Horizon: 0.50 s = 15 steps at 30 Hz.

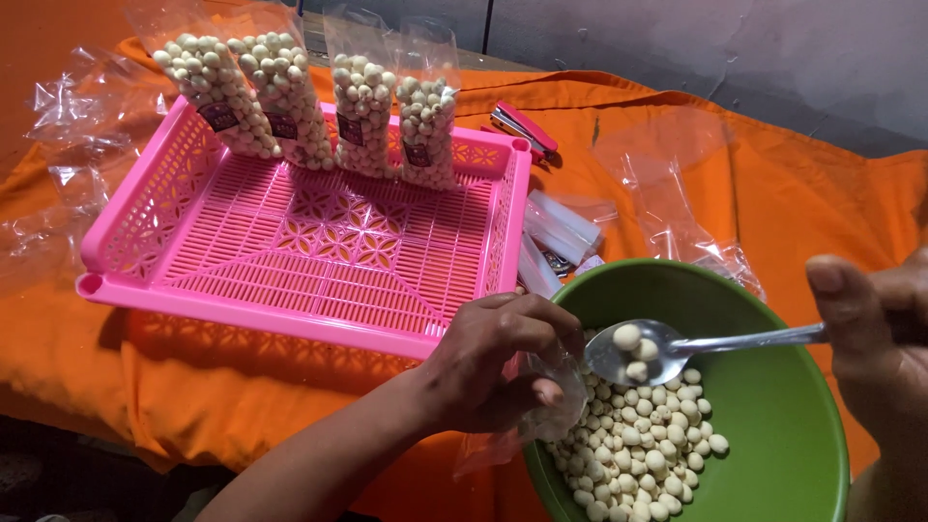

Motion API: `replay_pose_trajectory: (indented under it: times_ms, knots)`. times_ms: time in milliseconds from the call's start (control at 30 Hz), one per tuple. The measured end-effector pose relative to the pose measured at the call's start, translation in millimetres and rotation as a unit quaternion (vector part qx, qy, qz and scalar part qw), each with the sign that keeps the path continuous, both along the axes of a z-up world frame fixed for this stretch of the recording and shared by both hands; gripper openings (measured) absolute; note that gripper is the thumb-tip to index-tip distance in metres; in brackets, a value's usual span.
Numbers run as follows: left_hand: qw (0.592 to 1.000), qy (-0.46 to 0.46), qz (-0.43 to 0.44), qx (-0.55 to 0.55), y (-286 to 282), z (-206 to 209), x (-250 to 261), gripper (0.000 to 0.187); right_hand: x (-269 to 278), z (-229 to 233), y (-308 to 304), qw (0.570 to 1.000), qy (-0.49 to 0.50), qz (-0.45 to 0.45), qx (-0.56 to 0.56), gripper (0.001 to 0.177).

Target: Scooping small round snacks from a bowl into a plastic bag using a spoon.

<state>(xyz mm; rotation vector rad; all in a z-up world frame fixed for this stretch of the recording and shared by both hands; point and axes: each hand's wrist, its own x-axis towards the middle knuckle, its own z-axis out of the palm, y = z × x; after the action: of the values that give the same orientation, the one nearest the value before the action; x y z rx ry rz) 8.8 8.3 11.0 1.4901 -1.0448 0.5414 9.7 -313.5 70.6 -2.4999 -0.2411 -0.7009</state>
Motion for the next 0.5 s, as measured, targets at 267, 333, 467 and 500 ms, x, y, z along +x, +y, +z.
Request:
replay_pose_trajectory:
  times_ms: [267, 333, 467, 500]
  knots:
    - [0.999, -0.020, 0.027, 0.018, 0, -9, 1, 0.033, -30, 22, 40, 0.995, -0.058, 0.060, -0.060, 0.049]
    - [0.999, -0.023, 0.026, 0.020, 0, -9, 0, 0.034, -35, 22, 41, 0.993, -0.060, 0.076, -0.066, 0.035]
    - [0.999, -0.026, 0.019, 0.020, 1, -7, -2, 0.032, -35, 42, 61, 0.988, -0.066, 0.107, -0.094, 0.047]
    - [0.999, -0.021, 0.019, 0.021, 1, -8, -2, 0.032, -34, 52, 71, 0.989, -0.034, 0.112, -0.092, 0.063]
